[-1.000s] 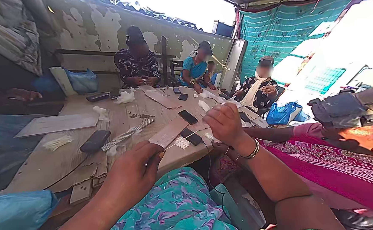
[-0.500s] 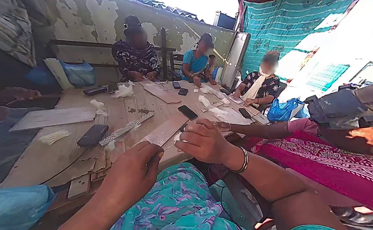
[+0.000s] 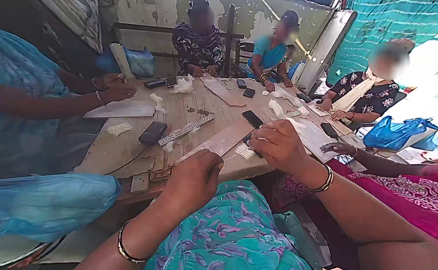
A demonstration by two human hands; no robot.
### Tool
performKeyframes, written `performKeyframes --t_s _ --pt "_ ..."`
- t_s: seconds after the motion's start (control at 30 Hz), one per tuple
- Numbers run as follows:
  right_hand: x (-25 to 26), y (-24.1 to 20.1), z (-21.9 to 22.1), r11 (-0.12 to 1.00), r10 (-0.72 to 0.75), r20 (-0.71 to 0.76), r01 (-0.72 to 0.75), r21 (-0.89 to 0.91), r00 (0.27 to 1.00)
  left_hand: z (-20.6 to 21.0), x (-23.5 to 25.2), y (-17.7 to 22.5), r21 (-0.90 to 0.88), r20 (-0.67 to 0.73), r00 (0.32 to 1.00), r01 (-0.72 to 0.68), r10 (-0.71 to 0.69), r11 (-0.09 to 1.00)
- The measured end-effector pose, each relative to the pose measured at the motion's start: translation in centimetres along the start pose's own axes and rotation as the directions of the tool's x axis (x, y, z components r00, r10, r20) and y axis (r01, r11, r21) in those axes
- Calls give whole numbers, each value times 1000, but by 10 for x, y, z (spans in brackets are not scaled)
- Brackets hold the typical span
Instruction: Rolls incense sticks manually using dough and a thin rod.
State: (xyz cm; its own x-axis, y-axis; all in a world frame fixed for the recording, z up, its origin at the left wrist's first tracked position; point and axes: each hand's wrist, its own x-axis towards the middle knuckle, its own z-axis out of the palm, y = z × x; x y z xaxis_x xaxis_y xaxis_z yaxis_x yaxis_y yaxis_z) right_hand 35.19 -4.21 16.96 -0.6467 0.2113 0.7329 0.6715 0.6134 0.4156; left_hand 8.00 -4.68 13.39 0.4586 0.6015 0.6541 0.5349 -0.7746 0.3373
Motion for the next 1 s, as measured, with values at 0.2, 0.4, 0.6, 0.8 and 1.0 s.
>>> performKeyframes --t_s 0.2,0.4,0.6,0.8,1.0 --pt "-23 46 12 979 200 -19 -201 -36 980 -8 -15 -30 48 18 995 97 -98 994" --pt "-3 -24 27 996 -88 32 87 13 996 13 -14 -31 -3 54 996 65 -65 998" --pt "-36 21 44 986 163 118 -157 -57 980 10 -30 -53 4 96 983 156 -155 988" --pt "-18 -35 70 995 -96 106 94 27 990 23 -36 -50 -12 109 983 150 -147 989" --pt "-60 22 107 946 319 268 -321 -36 909 24 -57 -82 -16 117 949 296 -292 955"
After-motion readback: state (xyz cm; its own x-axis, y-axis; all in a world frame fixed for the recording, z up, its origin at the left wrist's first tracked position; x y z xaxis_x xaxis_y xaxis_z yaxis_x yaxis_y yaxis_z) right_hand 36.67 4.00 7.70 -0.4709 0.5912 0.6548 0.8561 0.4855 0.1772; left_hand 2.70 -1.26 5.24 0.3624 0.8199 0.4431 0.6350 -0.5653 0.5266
